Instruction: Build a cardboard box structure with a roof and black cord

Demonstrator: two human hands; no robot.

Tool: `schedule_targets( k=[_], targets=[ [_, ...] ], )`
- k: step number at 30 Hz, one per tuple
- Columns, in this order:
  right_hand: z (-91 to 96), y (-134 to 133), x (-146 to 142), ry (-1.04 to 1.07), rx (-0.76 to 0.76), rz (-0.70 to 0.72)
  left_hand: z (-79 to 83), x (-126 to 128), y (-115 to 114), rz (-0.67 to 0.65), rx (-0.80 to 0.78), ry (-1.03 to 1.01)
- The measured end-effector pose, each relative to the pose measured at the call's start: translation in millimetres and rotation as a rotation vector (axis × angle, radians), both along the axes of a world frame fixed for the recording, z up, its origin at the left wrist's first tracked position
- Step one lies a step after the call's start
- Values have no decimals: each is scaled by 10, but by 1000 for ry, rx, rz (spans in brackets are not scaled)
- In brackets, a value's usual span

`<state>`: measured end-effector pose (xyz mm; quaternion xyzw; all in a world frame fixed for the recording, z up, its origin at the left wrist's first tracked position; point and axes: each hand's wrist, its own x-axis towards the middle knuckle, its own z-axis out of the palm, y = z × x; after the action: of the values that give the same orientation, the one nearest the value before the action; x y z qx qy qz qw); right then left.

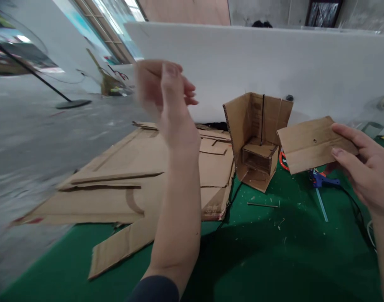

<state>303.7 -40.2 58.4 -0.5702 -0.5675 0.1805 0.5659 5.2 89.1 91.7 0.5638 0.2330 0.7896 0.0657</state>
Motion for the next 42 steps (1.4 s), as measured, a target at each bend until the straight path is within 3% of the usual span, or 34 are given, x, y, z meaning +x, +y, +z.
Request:
schedule_targets(
  k=[2,4,7,13,17,21,23,25,28,31,37,42],
  targets=[
    [7,-23,-92,229,-26,117,-118,-118,223,-248,-269,80],
    [27,-58,-194,335,-35,182,-241,-161,394,-432,-428,252],
    [81,-79,-313,399,32,229,-357,-93,511,-521,-417,403],
    [235,189,-518,538,117,168,-362,158,458,-545,-305,473],
    [274,493,-740,468,280,160,-279,246,323,-487,-348,475],
    [291,688,-919,358,459,58,-145,263,142,-325,-327,485],
    [303,728,-954,287,510,13,-110,258,96,-312,-269,475],
    [310,746,-951,193,497,-10,-111,259,92,-382,-220,443],
    [307,758,-911,84,413,8,-143,293,119,-493,-268,372],
    [306,738,-893,54,448,-4,-163,356,136,-432,-336,323],
    [378,539,-988,-67,450,-33,-123,381,129,-455,-118,96],
    [441,411,-995,-119,475,-67,-67,315,-14,-347,-176,114]
  ],
)
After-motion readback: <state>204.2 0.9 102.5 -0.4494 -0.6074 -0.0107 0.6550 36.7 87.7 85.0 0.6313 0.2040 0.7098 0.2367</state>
